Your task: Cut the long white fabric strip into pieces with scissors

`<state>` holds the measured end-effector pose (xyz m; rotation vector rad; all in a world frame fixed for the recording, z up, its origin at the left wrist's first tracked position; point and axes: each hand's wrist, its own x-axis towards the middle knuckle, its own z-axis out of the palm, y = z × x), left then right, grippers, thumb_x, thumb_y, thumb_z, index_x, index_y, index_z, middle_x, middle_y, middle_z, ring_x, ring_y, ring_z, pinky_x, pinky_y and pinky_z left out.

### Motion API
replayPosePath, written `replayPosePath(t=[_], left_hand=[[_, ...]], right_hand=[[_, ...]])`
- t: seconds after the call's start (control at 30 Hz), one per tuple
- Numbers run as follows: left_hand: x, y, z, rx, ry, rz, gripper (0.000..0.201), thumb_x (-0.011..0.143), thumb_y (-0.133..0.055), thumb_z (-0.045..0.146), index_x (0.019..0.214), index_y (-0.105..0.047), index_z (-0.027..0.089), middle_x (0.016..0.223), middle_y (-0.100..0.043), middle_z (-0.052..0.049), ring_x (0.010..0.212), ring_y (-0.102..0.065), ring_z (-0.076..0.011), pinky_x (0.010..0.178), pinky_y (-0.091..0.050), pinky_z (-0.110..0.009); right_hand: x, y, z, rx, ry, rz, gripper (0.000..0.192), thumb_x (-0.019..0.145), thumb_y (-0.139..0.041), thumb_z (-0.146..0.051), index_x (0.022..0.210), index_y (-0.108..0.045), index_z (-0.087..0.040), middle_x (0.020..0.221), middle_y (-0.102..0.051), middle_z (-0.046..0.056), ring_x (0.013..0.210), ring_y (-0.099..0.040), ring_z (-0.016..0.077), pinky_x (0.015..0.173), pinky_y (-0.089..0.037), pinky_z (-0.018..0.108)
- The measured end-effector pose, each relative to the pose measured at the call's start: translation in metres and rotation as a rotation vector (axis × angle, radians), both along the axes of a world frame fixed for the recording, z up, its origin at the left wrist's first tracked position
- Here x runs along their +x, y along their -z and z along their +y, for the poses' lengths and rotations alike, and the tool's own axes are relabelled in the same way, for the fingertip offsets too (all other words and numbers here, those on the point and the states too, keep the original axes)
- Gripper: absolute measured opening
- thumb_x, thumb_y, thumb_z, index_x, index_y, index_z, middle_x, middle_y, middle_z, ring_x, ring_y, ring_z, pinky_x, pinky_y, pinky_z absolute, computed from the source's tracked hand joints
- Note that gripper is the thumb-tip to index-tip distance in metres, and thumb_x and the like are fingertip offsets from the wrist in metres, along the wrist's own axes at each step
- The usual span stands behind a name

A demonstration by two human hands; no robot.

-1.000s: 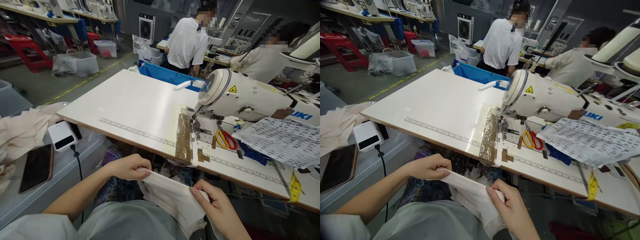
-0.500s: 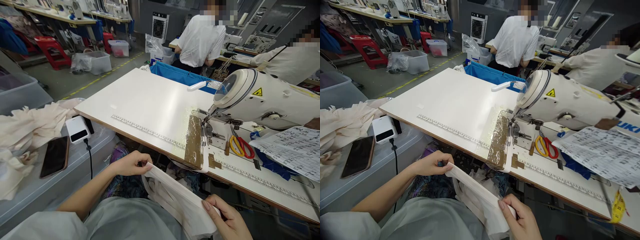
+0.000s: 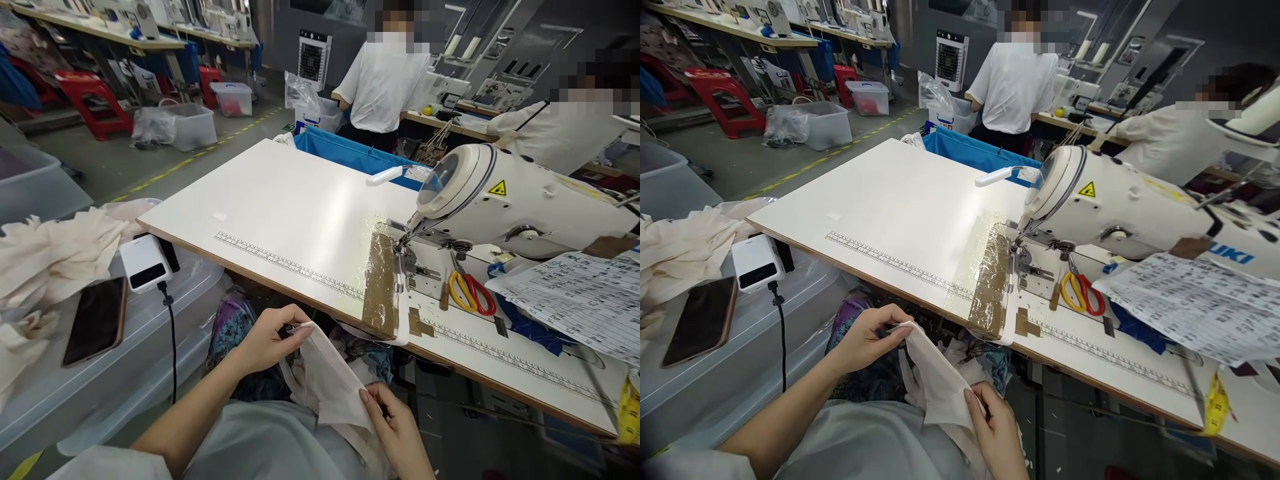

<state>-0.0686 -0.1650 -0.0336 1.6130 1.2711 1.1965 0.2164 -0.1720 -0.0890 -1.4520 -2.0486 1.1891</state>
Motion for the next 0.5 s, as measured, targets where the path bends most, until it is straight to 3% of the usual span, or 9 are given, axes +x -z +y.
replayPosePath(t=[0.13,0.2,0.3,0.33,0.43,0.5], left_hand=[[-0.016,0.004,-0.009,-0.106,0.075,-0.193,0.026,0.087,-0.06,0.04,0.08,-0.064,0.015,0.076,-0.068,-0.007,0.068,-0.063,-0.016,0.06,-0.048,-0.024],[-0.03,0.007,-0.014,-0.191,0.272,-0.347,0.031,0.083,-0.065,0.044,0.072,-0.062,0.015,0.069,-0.068,-0.008,0.064,-0.064,-0.0183,0.059,-0.05,-0.027],[-0.042,0.01,-0.02,-0.329,0.585,-0.504,0.047,0.084,-0.055,0.059,0.074,-0.065,0.015,0.061,-0.068,-0.01,0.058,-0.065,-0.0211,0.057,-0.051,-0.031],[-0.039,0.011,-0.022,-0.389,0.591,-0.499,0.053,0.085,-0.049,0.064,0.08,-0.067,0.015,0.064,-0.069,-0.011,0.059,-0.065,-0.0211,0.058,-0.052,-0.031],[-0.012,0.019,-0.03,-0.553,0.43,-0.284,0.055,0.087,-0.046,0.064,0.106,-0.066,0.016,0.09,-0.072,-0.011,0.082,-0.066,-0.0202,0.073,-0.052,-0.031],[0.014,0.028,-0.039,-0.589,0.361,-0.124,0.054,0.087,-0.046,0.063,0.106,-0.065,0.017,0.093,-0.07,-0.008,0.087,-0.063,-0.0187,0.075,-0.052,-0.029]], right_hand=[[0.003,-0.016,0.003,0.093,-0.01,0.003,0.035,0.096,-0.042,-0.048,0.089,-0.063,-0.02,0.075,-0.063,0.003,0.06,-0.057,0.0152,0.05,-0.039,0.022],[0.003,-0.028,0.002,0.243,-0.052,0.023,0.026,0.098,-0.042,-0.037,0.096,-0.062,-0.02,0.08,-0.064,0.004,0.065,-0.058,0.015,0.054,-0.041,0.022],[-0.014,-0.046,-0.007,0.562,-0.222,-0.031,0.022,0.097,-0.04,-0.023,0.098,-0.062,-0.02,0.08,-0.062,0.004,0.069,-0.055,0.0164,0.06,-0.04,0.026],[-0.025,-0.05,-0.011,0.673,-0.288,-0.063,0.023,0.096,-0.039,-0.019,0.096,-0.062,-0.02,0.076,-0.06,0.004,0.067,-0.053,0.0166,0.059,-0.038,0.027],[-0.066,-0.054,-0.027,0.938,-0.471,-0.089,0.027,0.091,-0.037,-0.011,0.084,-0.062,-0.019,0.064,-0.053,0.001,0.059,-0.044,0.0155,0.057,-0.034,0.03],[-0.09,-0.052,-0.037,1.044,-0.561,-0.033,0.028,0.09,-0.038,-0.009,0.075,-0.06,-0.017,0.062,-0.051,0.001,0.059,-0.043,0.0148,0.061,-0.037,0.031]])
